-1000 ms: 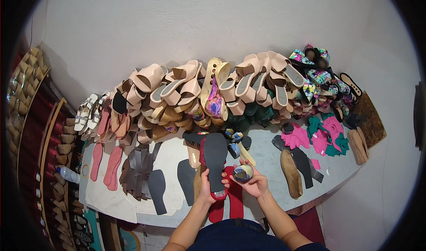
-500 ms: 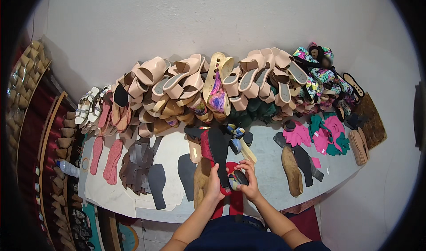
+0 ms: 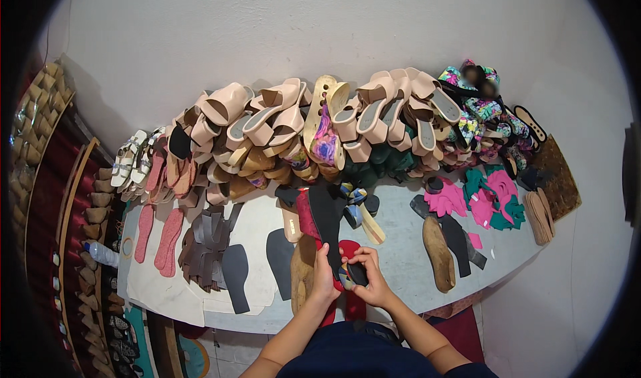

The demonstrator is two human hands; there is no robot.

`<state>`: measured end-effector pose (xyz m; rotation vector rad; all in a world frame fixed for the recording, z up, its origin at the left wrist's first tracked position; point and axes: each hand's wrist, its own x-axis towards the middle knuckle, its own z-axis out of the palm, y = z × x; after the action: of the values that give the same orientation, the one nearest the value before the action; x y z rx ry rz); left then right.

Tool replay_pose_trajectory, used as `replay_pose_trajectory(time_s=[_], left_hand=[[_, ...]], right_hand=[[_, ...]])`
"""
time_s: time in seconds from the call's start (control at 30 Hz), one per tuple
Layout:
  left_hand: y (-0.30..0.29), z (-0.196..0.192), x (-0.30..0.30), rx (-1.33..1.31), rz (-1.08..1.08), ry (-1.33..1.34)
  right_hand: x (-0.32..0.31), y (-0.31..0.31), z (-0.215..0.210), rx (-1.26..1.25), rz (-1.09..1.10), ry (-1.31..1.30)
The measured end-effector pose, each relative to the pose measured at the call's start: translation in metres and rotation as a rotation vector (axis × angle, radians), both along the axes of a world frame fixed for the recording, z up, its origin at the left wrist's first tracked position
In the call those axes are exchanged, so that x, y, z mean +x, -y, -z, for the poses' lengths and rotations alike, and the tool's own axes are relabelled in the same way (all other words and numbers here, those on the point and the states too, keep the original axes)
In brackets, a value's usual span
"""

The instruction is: Manually assembling shoe components and organizing finished sandals on a display rack.

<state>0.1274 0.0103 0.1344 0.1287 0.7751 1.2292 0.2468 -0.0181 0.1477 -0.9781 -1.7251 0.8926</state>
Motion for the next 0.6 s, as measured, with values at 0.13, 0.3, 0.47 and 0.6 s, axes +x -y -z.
replay_pose_trajectory(time_s=[0.13,0.3,0.47,0.6], left_hand=[[0.002,-0.011,0.006,0.011,-0.09,-0.186],[0.002,0.0,0.004,0.047,-0.027,-0.121],[0.001,0.0,0.004,0.028,-0.055,-0.125],[0.003,-0.007,0.005,0.004,-0.047,-0.18]], right_hand=[[0.0,-0.001,0.013,-0.237,-0.088,-0.275],[0.0,-0.002,0.014,-0.644,-0.13,-1.03],[0.001,-0.002,0.009,-0.512,-0.1,-0.756],[-0.001,-0.002,0.008,-0.392,-0.045,-0.704]])
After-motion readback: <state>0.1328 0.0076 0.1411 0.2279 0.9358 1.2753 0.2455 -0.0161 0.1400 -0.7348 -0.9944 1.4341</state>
